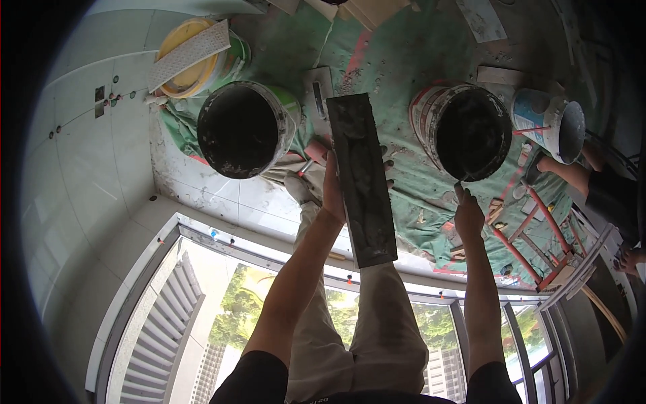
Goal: Applying mortar to a tile and fixing it to a wall surface.
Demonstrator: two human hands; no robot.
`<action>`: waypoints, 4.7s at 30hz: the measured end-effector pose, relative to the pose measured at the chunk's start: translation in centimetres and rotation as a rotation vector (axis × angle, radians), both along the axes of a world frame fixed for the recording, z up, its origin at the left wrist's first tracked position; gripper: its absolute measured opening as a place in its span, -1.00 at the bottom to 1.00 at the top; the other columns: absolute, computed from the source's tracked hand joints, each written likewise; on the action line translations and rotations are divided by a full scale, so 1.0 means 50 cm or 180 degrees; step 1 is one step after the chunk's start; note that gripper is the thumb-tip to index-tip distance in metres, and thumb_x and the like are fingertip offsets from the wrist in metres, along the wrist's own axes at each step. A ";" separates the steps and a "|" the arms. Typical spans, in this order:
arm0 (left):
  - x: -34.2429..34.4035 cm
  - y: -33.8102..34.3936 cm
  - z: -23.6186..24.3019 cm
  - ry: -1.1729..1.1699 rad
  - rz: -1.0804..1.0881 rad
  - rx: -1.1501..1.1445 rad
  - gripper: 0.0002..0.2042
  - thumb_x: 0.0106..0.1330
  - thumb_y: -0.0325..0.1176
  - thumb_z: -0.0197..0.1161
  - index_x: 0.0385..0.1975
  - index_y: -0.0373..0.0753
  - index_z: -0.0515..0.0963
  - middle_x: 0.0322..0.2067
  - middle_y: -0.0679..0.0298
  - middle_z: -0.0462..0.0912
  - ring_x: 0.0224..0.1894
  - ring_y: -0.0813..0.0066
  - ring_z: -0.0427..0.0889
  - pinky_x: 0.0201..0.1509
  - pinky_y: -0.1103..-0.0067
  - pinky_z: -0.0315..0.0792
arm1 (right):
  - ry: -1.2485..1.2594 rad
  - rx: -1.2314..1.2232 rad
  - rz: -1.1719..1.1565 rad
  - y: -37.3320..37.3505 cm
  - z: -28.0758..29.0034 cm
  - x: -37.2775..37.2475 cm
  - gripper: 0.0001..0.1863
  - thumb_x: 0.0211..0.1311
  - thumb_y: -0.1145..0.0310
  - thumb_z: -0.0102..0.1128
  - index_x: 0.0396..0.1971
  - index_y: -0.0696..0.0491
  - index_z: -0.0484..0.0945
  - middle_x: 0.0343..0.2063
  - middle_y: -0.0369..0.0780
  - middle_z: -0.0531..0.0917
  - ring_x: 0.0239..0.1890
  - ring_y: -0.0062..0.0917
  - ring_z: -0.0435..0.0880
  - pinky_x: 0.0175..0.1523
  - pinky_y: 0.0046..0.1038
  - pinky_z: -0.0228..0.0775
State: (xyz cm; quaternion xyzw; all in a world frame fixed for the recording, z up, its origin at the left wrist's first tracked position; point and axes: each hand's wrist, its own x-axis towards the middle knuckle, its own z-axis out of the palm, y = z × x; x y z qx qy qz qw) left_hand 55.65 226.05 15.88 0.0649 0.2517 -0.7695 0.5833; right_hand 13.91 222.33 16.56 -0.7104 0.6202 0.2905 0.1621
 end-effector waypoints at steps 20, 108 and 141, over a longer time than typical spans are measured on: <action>0.200 0.514 0.780 -0.0905 0.2673 -0.1595 -0.20 0.70 0.35 -0.09 0.70 -0.12 0.26 0.58 0.12 0.47 0.55 0.09 0.52 0.66 0.05 0.34 | -0.1221 0.1279 0.1478 0.091 0.405 0.547 -0.40 0.57 -0.05 0.26 0.44 -0.06 0.64 0.35 -0.11 0.70 0.34 -0.16 0.68 0.40 -0.17 0.52; 1.831 1.540 2.475 -0.8139 0.5677 0.7603 -0.24 0.74 0.19 0.02 0.63 -0.36 0.29 0.38 -0.50 0.39 0.44 -0.44 0.39 0.55 -0.01 0.27 | -0.6215 0.5939 0.0426 1.563 2.017 2.588 -0.56 0.67 0.13 0.35 -0.04 0.31 0.73 -0.15 -0.03 0.87 -0.14 -0.34 0.94 -0.10 -0.39 0.80; 1.894 1.603 2.444 -0.9791 0.5507 0.6916 -0.27 0.75 0.00 0.04 0.68 -0.43 0.16 0.70 -0.25 0.10 0.78 -0.20 -0.02 0.81 0.11 -0.12 | -0.7020 0.4219 0.1300 1.574 1.978 2.651 -0.60 0.67 0.25 0.33 -0.24 0.36 0.74 -0.37 -0.06 0.86 -0.37 -0.39 0.92 -0.20 -0.40 0.85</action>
